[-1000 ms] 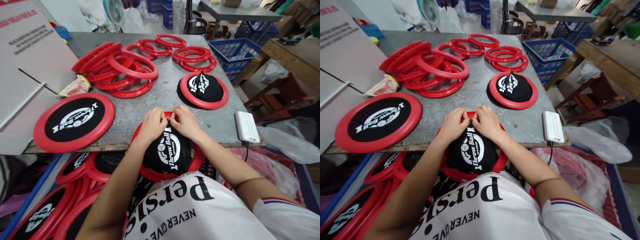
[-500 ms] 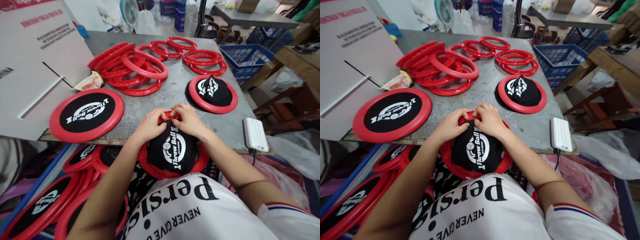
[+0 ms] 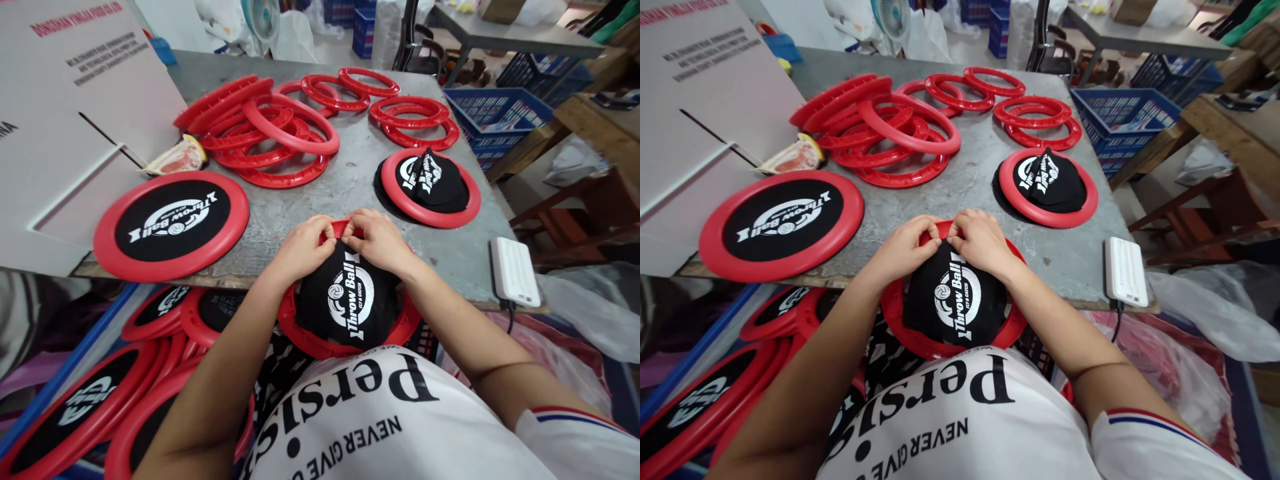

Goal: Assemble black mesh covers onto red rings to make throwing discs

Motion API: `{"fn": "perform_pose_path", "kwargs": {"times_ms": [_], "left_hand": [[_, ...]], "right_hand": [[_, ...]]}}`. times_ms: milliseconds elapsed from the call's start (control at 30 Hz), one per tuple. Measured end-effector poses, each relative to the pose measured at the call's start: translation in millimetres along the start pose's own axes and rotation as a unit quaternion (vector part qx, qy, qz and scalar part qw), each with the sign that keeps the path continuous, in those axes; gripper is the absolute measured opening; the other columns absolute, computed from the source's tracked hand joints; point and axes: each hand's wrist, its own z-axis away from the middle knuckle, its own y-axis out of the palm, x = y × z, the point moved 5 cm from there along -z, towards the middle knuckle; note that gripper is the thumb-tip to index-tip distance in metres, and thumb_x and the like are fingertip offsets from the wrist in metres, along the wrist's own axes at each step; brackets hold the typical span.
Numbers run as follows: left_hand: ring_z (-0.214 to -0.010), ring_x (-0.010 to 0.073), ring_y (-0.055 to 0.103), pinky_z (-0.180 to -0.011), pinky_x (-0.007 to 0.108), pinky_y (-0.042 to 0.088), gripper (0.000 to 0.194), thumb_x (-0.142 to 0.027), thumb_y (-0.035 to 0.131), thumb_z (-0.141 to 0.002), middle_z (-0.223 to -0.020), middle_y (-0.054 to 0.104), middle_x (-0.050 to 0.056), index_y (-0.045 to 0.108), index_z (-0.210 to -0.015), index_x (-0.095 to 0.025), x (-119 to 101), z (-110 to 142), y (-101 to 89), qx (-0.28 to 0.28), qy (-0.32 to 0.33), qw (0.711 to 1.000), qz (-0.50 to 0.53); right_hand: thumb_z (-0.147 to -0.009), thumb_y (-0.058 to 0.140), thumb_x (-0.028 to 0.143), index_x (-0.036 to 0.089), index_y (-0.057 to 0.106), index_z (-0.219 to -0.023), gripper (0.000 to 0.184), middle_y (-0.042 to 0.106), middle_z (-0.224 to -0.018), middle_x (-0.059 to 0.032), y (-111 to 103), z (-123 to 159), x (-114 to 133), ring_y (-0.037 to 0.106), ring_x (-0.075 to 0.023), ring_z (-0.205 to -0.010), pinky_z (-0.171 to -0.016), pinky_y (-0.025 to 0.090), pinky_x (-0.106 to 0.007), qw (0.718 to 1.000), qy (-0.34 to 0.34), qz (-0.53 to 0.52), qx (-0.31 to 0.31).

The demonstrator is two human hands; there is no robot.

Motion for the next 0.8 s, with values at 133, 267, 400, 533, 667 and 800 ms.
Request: {"fn": "perform_pose_path", "kwargs": {"times_ms": [133, 267, 400, 533, 667, 800], "left_hand": [[-0.109, 0.025, 0.064, -0.102, 0.044, 0.048, 0.011, -0.015, 0.053, -0.082, -0.113, 0.069, 0.006, 0.048, -0.077, -0.023, 0.1, 0.5, -1.3, -0.005, -0.005, 1.0, 0.007], [-0.109, 0.0244, 0.064, -0.103, 0.043, 0.048, 0.012, -0.014, 0.053, -0.083, -0.114, 0.069, 0.007, 0.047, -0.076, -0.023, 0.6, -0.3, -1.4, -0.012, -0.012, 1.0, 0.006], [-0.109, 0.0232, 0.064, -0.1, 0.04, 0.047, 0.014, -0.013, 0.052, -0.083, -0.114, 0.068, 0.007, 0.047, -0.075, -0.023, 1.6, -1.8, -1.4, -0.033, -0.021, 0.999, -0.009], [-0.103, 0.0221, 0.064, -0.094, 0.037, 0.047, 0.016, -0.011, 0.051, -0.083, -0.109, 0.068, 0.006, 0.047, -0.073, -0.023, 1.4, -3.9, 0.0, -0.047, -0.04, 0.997, -0.035], [-0.095, 0.0221, 0.063, -0.087, 0.037, 0.047, 0.02, -0.008, 0.051, -0.081, -0.098, 0.066, 0.005, 0.044, -0.07, -0.023, 0.5, -6.0, 2.7, -0.057, -0.068, 0.994, -0.063], [-0.089, 0.0224, 0.062, -0.085, 0.038, 0.048, 0.019, -0.009, 0.051, -0.082, -0.093, 0.064, 0.005, 0.045, -0.07, -0.023, 3.4, -7.7, 3.0, -0.054, -0.072, 0.993, -0.077]], "right_hand": [[-0.086, 0.063, 0.02, 0.023, 0.063, -0.079, 0.007, 0.07, -0.11, -0.0052, 0.5, -0.4, -2.1, 0.06, -0.0284, -0.109, -0.095, 0.041, -0.047, 1.0, -0.003, -0.013, -0.006], [-0.086, 0.063, 0.02, 0.023, 0.063, -0.08, 0.006, 0.071, -0.11, -0.0055, 2.8, -0.3, -3.5, 0.061, -0.0284, -0.107, -0.093, 0.041, -0.046, 1.0, 0.003, -0.007, -0.019], [-0.088, 0.062, 0.024, 0.023, 0.063, -0.081, 0.006, 0.071, -0.111, -0.0057, 5.0, 0.3, -3.6, 0.061, -0.0282, -0.107, -0.092, 0.04, -0.045, 0.999, 0.02, 0.002, -0.034], [-0.089, 0.06, 0.025, 0.022, 0.061, -0.079, 0.01, 0.072, -0.109, -0.0063, 6.0, 0.8, -1.7, 0.06, -0.0273, -0.106, -0.091, 0.039, -0.043, 0.999, 0.022, 0.014, -0.045], [-0.089, 0.057, 0.023, 0.022, 0.059, -0.077, 0.012, 0.072, -0.107, -0.0064, 6.4, 1.0, 0.2, 0.061, -0.0266, -0.104, -0.089, 0.038, -0.041, 0.998, 0.029, 0.025, -0.053], [-0.089, 0.055, 0.023, 0.022, 0.059, -0.076, 0.013, 0.072, -0.106, -0.007, 7.5, -0.1, 0.4, 0.06, -0.0267, -0.102, -0.088, 0.037, -0.041, 0.997, 0.034, 0.039, -0.051]]}}
